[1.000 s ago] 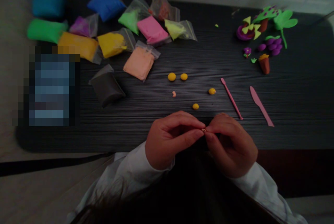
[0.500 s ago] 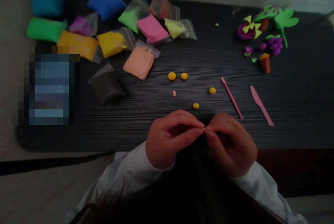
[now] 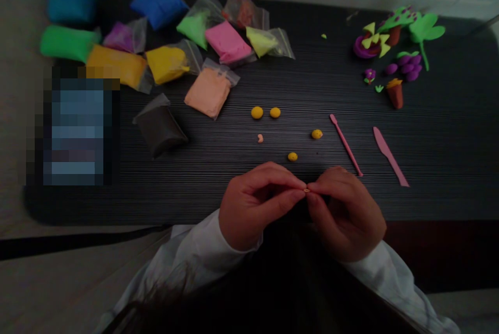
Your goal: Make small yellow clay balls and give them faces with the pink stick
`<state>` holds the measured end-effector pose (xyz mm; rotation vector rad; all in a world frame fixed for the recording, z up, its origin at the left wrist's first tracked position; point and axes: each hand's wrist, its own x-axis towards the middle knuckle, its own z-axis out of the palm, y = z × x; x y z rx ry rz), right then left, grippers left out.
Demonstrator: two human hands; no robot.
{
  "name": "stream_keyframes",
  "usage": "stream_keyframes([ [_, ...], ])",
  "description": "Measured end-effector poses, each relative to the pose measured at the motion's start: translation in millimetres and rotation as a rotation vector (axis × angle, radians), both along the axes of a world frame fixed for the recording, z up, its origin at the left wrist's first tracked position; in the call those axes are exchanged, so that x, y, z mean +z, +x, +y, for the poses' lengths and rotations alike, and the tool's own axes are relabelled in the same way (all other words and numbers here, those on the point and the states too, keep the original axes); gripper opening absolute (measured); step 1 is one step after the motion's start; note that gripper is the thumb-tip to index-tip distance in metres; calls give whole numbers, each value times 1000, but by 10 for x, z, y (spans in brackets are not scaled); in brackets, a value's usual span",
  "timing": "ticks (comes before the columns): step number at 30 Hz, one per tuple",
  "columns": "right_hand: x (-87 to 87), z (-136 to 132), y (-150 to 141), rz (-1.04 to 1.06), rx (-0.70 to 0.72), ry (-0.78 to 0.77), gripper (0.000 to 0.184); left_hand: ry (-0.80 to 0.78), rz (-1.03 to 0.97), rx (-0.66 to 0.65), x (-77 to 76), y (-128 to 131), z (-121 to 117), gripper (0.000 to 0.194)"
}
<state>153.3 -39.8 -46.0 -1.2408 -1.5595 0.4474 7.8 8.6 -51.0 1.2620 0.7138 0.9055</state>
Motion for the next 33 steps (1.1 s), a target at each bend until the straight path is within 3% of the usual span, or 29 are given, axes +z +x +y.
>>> stream_keyframes([
  [24,-14,-10,-25,14,-76,-37,31,149,122,40,4,-4,-9,16],
  [28,-6,-21,0,-2,-96,-63,30,307,309,149,35,-36,20,17],
  [31,-6,-8,58,-56,-142,-86,26,557,598,256,32,-23,78,20],
  [33,-13,24,111,-139,-167,-123,20,688,782,257,7,17,122,22],
])
